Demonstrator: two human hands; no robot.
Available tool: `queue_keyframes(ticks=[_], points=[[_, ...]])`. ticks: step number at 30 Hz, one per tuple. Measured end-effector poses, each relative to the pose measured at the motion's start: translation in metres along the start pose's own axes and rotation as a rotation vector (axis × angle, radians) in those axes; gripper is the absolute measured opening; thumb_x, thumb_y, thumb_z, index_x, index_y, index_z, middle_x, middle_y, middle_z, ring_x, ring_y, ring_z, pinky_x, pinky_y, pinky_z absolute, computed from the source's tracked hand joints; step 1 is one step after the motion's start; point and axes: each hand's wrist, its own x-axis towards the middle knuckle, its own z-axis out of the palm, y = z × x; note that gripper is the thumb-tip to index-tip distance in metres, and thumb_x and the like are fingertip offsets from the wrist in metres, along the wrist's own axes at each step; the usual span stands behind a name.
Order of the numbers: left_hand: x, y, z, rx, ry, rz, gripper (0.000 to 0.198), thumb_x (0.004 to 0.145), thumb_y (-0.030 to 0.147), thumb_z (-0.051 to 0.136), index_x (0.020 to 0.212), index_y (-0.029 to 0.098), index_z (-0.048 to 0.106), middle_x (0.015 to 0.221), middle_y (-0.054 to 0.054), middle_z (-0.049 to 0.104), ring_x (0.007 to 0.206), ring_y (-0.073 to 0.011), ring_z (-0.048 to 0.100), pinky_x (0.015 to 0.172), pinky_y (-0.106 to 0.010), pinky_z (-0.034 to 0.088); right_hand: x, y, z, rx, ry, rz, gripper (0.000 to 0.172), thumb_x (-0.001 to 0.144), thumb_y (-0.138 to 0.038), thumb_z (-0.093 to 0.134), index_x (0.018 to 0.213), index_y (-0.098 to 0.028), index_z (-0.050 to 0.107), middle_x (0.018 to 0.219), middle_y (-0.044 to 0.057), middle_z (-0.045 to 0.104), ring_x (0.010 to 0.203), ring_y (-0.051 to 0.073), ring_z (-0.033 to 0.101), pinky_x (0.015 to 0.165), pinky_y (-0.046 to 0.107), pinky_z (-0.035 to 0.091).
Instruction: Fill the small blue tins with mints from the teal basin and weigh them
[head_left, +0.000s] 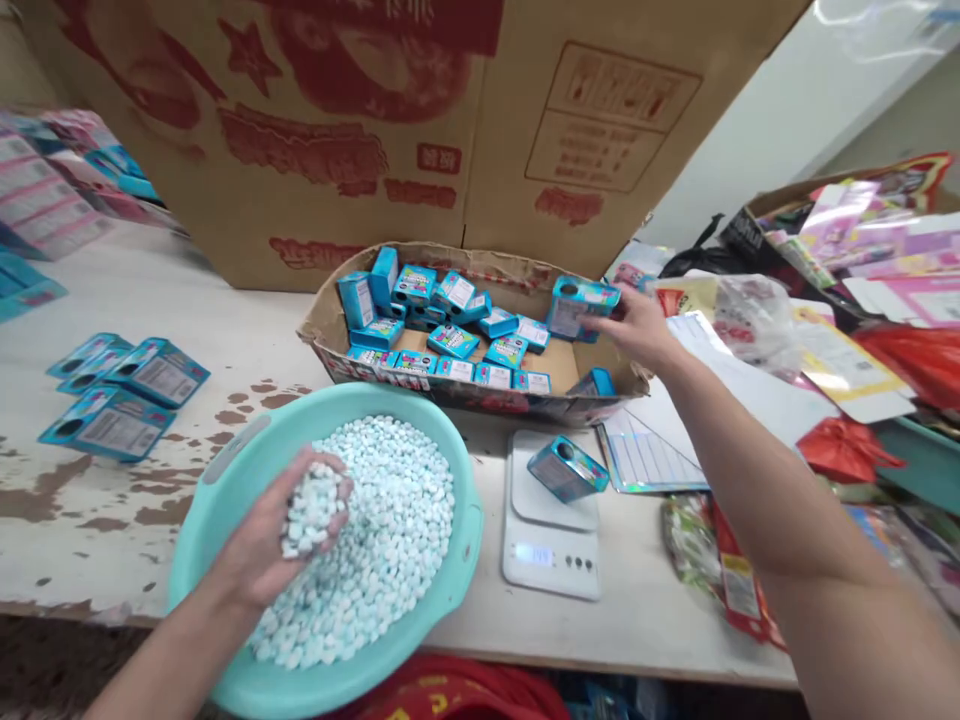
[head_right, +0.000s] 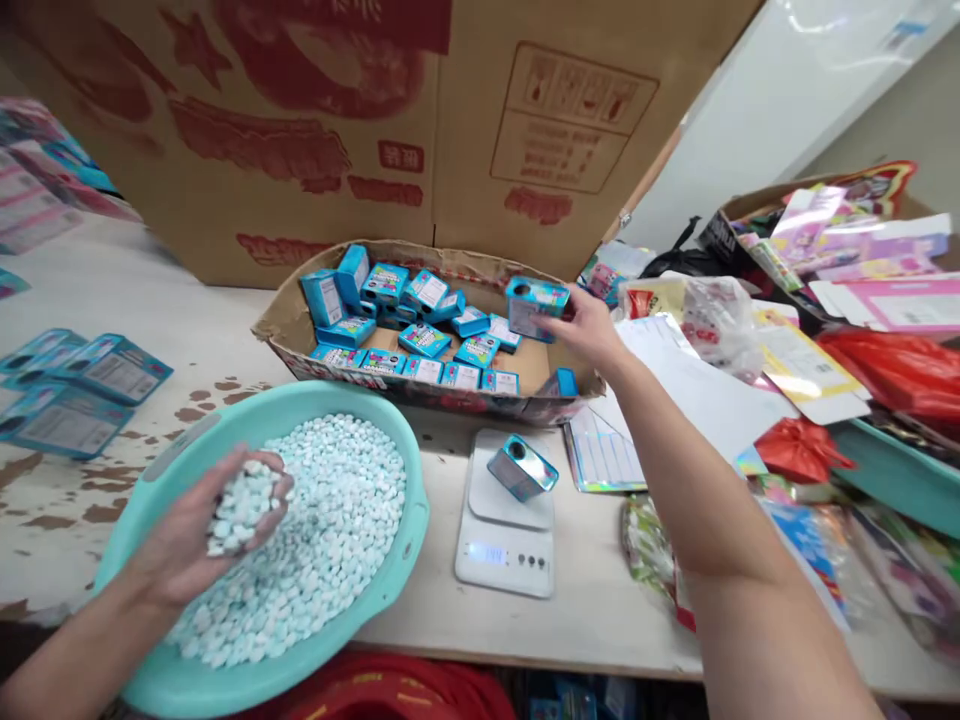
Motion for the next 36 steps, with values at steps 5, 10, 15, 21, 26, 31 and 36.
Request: queue_keyframes(ticks=[5,10,15,21,26,31,36], points=[[0.003,-0.003,0.007,-0.124,0.165,-0.046,0.015,0.087,0.026,0.048,0.079,0.016,0.054,0.063,-0.003,0.06,0.046,-0.0123,0.056,0.037,-0.019,0.045,-0.088,-0.094,0.003,0.61,-0.073,-0.047,0.05,0.063,-0.033,0.079,0.107,-0.023,0.057,0.093,-0.002,0.066,0.087,0.018,0.064,0.081,0.034,0.051],[-0.007,0.002,0.013,-0.201,0.046,0.058,0.011,0.079,0.022,0.055,0.073,0.018,0.048,0.054,0.003,0.049,0.038,-0.0081,0.046,0.03,-0.013,0.033,-0.165,-0.142,0.065,0.74,-0.295,0.071,0.043,0.071,-0.036,0.073,0.109,-0.024,0.056,0.096,0.0,0.066,0.086,0.018,0.064,0.078,0.032,0.052],[-0.032,0.027,0.034,-0.249,-0.053,0.364,0.019,0.071,0.026,0.064,0.069,0.017,0.047,0.053,0.005,0.048,0.041,-0.0082,0.049,0.034,-0.014,0.036,-0.197,-0.168,0.116,0.566,-0.342,-0.008,0.034,0.073,-0.029,0.072,0.105,-0.022,0.061,0.099,0.002,0.066,0.089,0.02,0.062,0.08,0.033,0.049],[-0.024,0.026,0.043,-0.176,-0.005,0.627,0.031,0.064,0.036,0.072,0.071,0.017,0.049,0.062,0.005,0.056,0.049,-0.0111,0.059,0.048,-0.02,0.047,-0.206,-0.184,0.135,0.544,-0.369,-0.096,0.032,0.074,-0.029,0.069,0.105,-0.023,0.061,0.105,0.005,0.065,0.096,0.023,0.06,0.084,0.037,0.047],[-0.023,0.021,0.042,-0.159,-0.011,0.638,0.031,0.064,0.037,0.073,0.073,0.017,0.05,0.063,0.005,0.058,0.049,-0.0109,0.059,0.049,-0.021,0.047,-0.206,-0.184,0.133,0.498,-0.37,-0.147,0.031,0.076,-0.03,0.067,0.106,-0.023,0.06,0.105,0.005,0.065,0.097,0.024,0.059,0.084,0.037,0.047],[-0.021,0.022,0.044,-0.103,-0.033,0.667,0.034,0.064,0.041,0.073,0.068,0.017,0.05,0.06,0.005,0.056,0.046,-0.0091,0.055,0.045,-0.019,0.042,-0.202,-0.185,0.129,0.486,-0.386,-0.155,0.031,0.076,-0.03,0.067,0.106,-0.023,0.06,0.103,0.004,0.065,0.093,0.023,0.06,0.083,0.036,0.047],[-0.017,0.02,0.043,-0.06,-0.056,0.653,0.035,0.067,0.043,0.072,0.065,0.016,0.05,0.055,0.006,0.051,0.044,-0.0074,0.051,0.044,-0.018,0.041,-0.198,-0.184,0.126,0.507,-0.398,-0.132,0.031,0.075,-0.028,0.067,0.106,-0.023,0.061,0.102,0.004,0.064,0.093,0.023,0.06,0.082,0.035,0.046]])
